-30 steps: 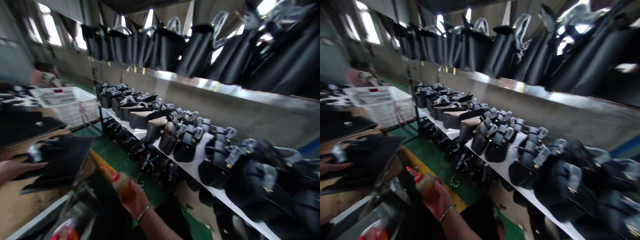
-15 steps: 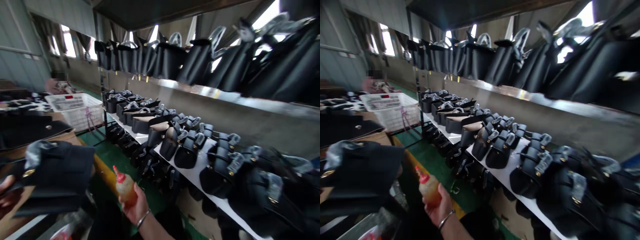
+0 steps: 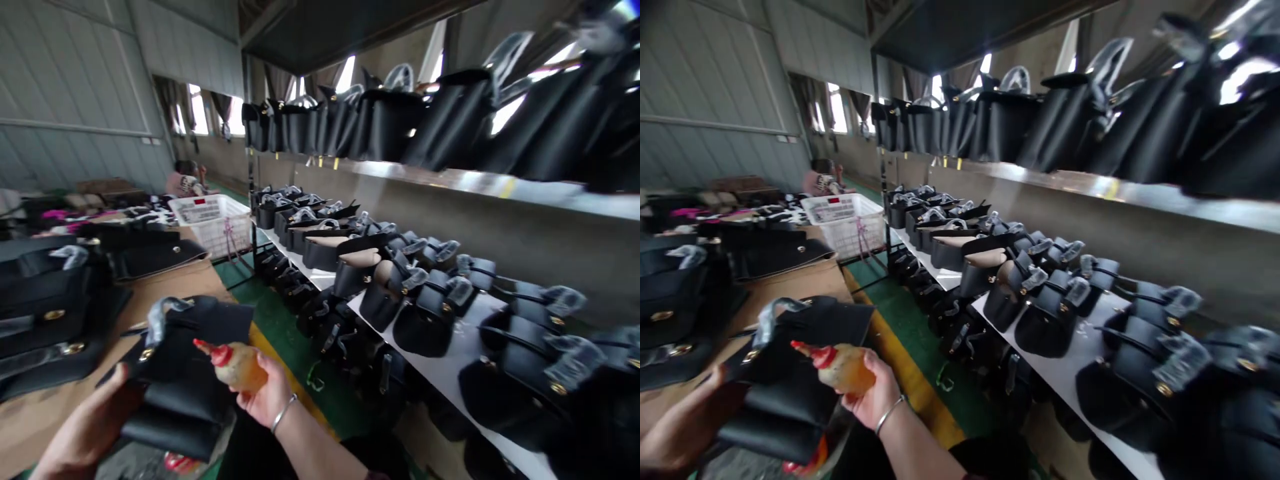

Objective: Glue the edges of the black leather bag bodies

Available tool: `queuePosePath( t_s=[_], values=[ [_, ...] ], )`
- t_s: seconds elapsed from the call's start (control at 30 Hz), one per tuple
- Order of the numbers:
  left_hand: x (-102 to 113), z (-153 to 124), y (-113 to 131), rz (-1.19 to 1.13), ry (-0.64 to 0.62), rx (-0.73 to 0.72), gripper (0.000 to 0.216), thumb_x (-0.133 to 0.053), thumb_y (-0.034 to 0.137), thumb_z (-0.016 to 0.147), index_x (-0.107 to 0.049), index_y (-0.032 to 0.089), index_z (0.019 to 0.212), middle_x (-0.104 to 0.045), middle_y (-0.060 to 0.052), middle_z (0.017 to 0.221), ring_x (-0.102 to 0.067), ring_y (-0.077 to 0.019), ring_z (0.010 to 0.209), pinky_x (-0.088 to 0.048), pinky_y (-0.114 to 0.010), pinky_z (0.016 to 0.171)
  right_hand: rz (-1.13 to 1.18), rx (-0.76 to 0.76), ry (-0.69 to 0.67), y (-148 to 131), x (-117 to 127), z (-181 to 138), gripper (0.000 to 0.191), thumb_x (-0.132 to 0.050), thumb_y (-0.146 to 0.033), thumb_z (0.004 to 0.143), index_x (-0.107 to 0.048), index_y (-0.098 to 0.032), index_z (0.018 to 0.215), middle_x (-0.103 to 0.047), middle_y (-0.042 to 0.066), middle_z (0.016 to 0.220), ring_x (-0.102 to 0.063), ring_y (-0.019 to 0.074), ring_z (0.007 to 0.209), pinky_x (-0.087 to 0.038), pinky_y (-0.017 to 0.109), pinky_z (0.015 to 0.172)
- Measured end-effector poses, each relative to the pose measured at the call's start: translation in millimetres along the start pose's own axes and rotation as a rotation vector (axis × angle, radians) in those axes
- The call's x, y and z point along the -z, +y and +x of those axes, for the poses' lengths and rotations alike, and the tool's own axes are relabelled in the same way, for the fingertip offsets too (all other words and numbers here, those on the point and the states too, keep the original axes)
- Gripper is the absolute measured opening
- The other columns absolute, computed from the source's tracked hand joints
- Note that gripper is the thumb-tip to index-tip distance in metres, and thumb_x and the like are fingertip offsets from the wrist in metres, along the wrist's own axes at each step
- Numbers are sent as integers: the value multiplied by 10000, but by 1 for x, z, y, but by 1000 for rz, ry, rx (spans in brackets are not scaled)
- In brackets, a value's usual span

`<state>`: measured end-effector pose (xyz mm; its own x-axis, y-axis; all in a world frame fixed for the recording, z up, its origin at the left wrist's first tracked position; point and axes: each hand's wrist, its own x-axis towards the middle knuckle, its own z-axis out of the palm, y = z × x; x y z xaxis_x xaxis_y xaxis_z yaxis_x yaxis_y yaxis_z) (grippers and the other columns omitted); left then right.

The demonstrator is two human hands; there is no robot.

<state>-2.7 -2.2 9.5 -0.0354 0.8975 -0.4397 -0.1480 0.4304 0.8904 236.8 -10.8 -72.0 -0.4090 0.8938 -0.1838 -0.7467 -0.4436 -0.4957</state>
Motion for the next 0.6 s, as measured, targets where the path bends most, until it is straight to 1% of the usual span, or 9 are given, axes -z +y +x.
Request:
queuePosePath(
  t_s=[0.03, 0.07, 0.13, 0.2, 0.3, 0.37, 0.47, 0.53, 0.6],
  values=[
    [7, -6, -3, -31, 33, -2, 687, -774, 754, 300, -739, 370, 869, -767, -20, 837, -694, -367, 940, -610, -369, 693, 34, -12, 29, 0, -1, -2, 522, -667, -548, 671, -536, -211, 1047, -648, 63, 928, -590, 150, 630, -343, 206, 456],
    [10, -10, -6, -28, 8, 14, 627, -815, 691, 324, -744, 335, 836, -763, -29, 799, -708, -367, 866, -610, -377, 698, 80, -35, 67, -1, -3, -3, 520, -686, -531, 671, -539, -208, 1051, -656, 66, 920, -593, 146, 624, -352, 204, 455],
    [10, -10, -9, 74, -113, 68, 512, -867, 535, 436, -752, 261, 853, -756, -56, 770, -715, -359, 753, -606, -404, 690, 118, -77, 106, -2, -8, -5, 538, -722, -526, 646, -551, -202, 1039, -667, 67, 886, -595, 144, 601, -373, 205, 449],
    [9, -5, -8, 148, -177, 111, 428, -880, 429, 499, -751, 197, 835, -753, -91, 773, -715, -349, 722, -603, -406, 683, 99, -99, 77, -3, -13, -7, 581, -746, -558, 617, -568, -198, 1037, -675, 66, 874, -605, 146, 603, -412, 214, 461],
    [12, 6, -5, 19, -118, 145, 418, -915, 426, 422, -727, 152, 674, -744, -129, 729, -710, -329, 666, -604, -368, 647, 73, -48, 28, -8, -11, -14, 611, -740, -640, 627, -601, -203, 1030, -685, 65, 893, -635, 160, 664, -464, 230, 493],
    [16, 11, -2, -96, -70, 178, 458, -938, 430, 323, -704, 140, 590, -732, -143, 675, -695, -315, 590, -603, -350, 589, 88, 39, 66, -17, -1, -25, 618, -737, -677, 633, -614, -216, 1026, -690, 63, 911, -652, 171, 712, -480, 232, 507],
    [20, 17, 7, -160, -12, 214, 499, -955, 397, 258, -698, 125, 588, -732, -152, 677, -684, -308, 548, -605, -354, 550, 109, 189, 211, -37, 25, -48, 670, -793, -667, 568, -603, -241, 1049, -697, 57, 946, -667, 185, 735, -494, 238, 517],
    [18, 21, 13, -161, 20, 207, 520, -962, 367, 262, -702, 119, 638, -737, -148, 692, -685, -305, 543, -602, -353, 529, 72, 288, 299, -51, 43, -65, 671, -855, -566, 534, -582, -267, 1070, -692, 43, 988, -675, 191, 766, -507, 243, 537],
    [16, 28, 18, -173, 34, 189, 548, -965, 347, 278, -703, 119, 703, -738, -137, 690, -686, -300, 540, -602, -349, 526, -35, 376, 364, -62, 58, -76, 651, -890, -410, 518, -564, -282, 1066, -679, 20, 1008, -672, 188, 789, -516, 243, 556]
  ],
)
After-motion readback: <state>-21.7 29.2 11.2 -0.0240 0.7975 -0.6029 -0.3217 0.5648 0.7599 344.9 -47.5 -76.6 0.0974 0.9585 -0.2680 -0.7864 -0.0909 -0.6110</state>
